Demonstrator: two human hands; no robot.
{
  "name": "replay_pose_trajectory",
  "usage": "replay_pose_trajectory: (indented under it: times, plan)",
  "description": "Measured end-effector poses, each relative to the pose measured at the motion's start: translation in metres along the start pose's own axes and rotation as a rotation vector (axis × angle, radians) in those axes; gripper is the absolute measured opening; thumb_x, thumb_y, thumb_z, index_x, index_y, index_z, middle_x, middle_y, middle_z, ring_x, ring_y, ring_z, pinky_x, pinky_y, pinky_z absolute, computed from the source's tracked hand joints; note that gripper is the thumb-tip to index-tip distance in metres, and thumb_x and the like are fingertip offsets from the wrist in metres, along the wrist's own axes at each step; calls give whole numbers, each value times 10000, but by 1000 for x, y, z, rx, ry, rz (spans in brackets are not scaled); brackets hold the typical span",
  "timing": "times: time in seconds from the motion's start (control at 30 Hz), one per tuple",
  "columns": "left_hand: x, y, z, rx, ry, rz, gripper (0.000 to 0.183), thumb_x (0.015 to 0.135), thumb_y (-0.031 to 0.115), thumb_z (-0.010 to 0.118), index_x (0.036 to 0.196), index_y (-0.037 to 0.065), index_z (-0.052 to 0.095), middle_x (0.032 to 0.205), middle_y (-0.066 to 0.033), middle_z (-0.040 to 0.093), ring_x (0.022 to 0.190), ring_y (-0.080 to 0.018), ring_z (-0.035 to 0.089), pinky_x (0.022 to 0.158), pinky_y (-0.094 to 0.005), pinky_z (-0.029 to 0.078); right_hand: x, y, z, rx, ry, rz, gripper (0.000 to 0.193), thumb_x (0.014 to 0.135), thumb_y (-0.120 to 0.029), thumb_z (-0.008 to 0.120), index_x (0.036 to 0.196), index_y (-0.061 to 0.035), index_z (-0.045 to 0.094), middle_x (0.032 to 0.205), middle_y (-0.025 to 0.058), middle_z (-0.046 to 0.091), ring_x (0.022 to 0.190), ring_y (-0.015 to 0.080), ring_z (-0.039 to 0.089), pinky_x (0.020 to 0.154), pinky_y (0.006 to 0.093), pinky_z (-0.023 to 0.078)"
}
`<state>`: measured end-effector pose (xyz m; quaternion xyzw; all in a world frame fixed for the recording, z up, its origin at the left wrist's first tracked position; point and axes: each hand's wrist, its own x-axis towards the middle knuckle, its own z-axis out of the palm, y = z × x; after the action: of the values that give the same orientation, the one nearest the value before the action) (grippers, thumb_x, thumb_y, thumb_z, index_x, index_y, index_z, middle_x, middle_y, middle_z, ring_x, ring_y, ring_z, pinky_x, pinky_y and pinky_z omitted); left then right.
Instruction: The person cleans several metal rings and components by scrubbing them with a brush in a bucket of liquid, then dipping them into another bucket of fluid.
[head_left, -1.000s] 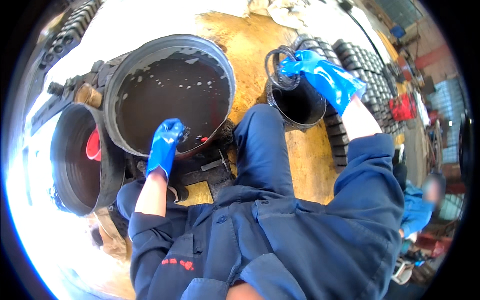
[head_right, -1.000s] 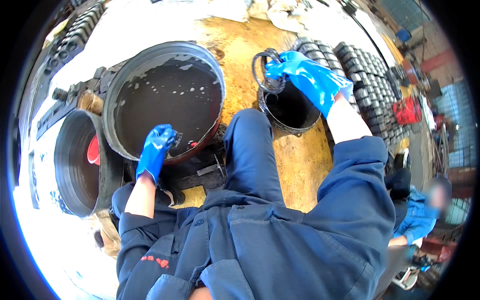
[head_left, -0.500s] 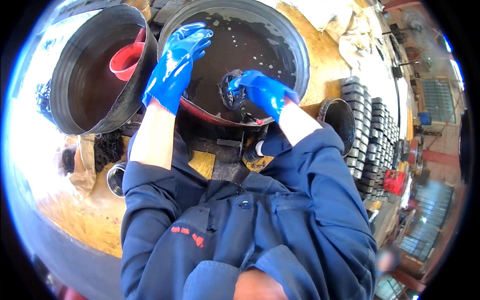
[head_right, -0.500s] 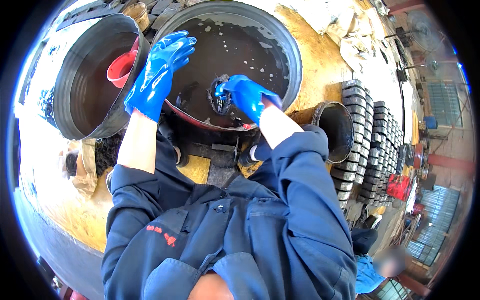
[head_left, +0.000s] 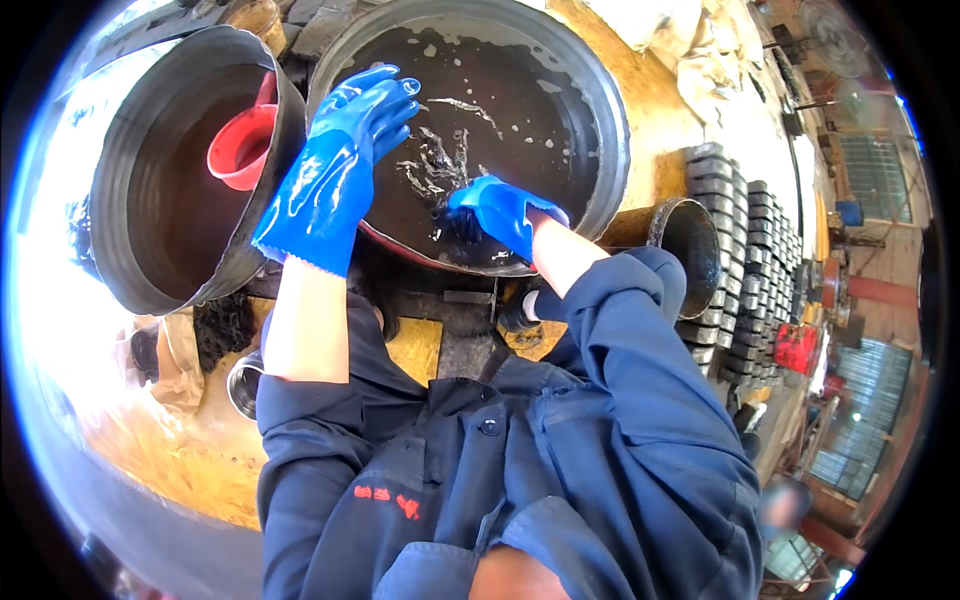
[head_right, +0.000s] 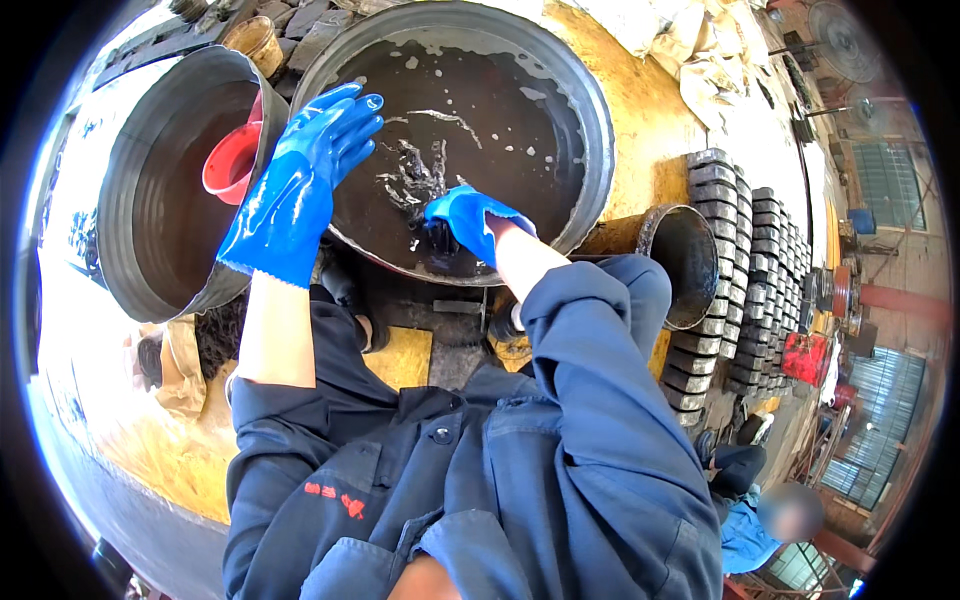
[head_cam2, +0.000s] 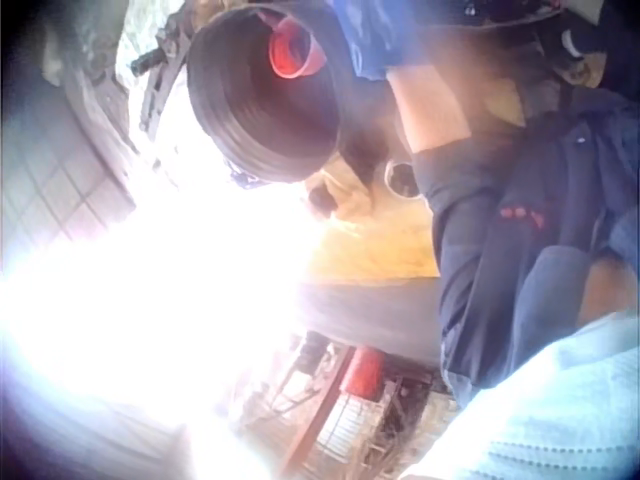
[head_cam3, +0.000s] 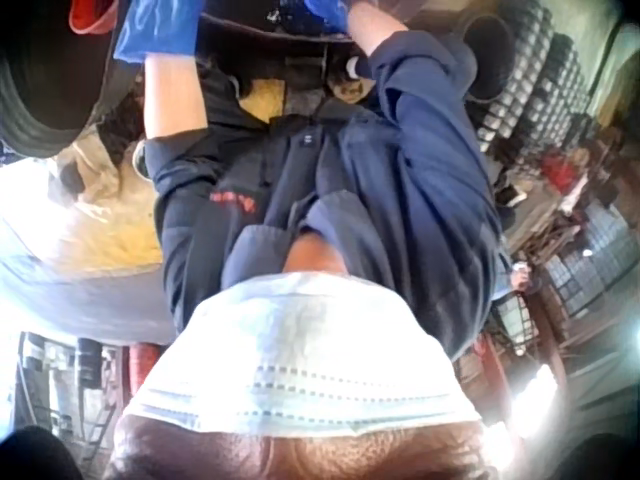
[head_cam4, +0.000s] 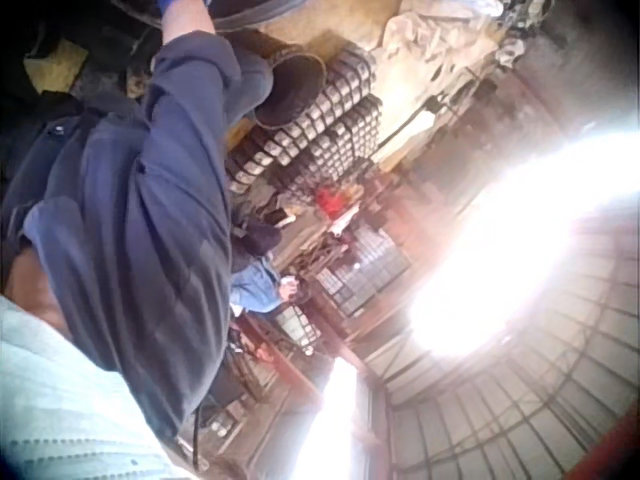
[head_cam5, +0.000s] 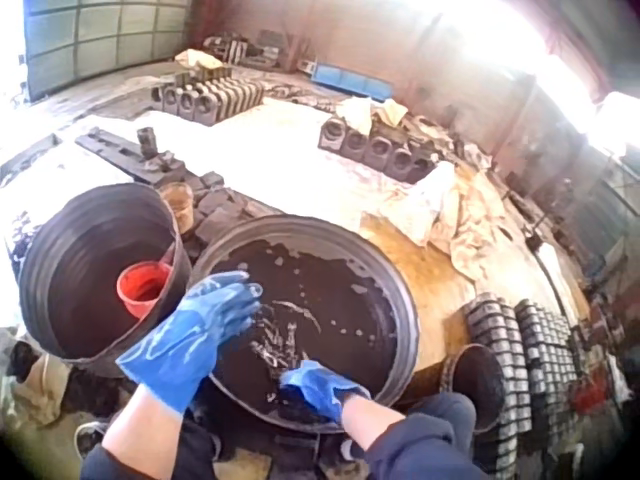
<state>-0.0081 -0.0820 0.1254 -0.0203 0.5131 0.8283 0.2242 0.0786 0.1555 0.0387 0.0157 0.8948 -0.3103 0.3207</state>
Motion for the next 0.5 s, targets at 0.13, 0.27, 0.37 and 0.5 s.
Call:
replay_pose_trajectory:
  times: [0.13, 0.27, 0.37, 0.5]
  plan:
    - [11, 0, 24, -5, -69, 26, 463, 1080, 309, 593, 1488, 92, 568, 1433, -116, 672, 1309, -259, 649, 1084, -388, 507, 28, 29, -7, 129, 228, 66, 423, 953, -346, 730, 1259, -56, 762, 1240, 170, 755, 1121, 321, 690, 1039, 415, 488]
    - [5, 3, 19, -11, -47, 60, 459, 1081, 314, 594, 1481, 88, 576, 1421, -114, 680, 1302, -258, 655, 1086, -385, 510, 38, 39, 15, 568, 169, 94, 500, 896, -353, 807, 1273, -32, 745, 1162, 158, 753, 1029, 263, 680, 960, 412, 504]
    - [11, -7, 0, 1, -36, 20, 440, 1071, 283, 617, 1477, 115, 584, 1421, -103, 683, 1301, -255, 658, 1083, -391, 517, 13, 21, 13, 234, 48, 2, 586, 911, -464, 749, 1359, -87, 719, 1340, 178, 715, 1209, 284, 673, 1088, 427, 466]
    - [22, -16, 0, -2, -71, -44, 438, 1062, 262, 635, 1483, 151, 587, 1420, -85, 687, 1297, -249, 660, 1086, -395, 517, 10, -10, 0, -203, 75, -44, 353, 1045, -201, 543, 1343, -130, 717, 1274, 165, 737, 1130, 287, 699, 1035, 400, 502]
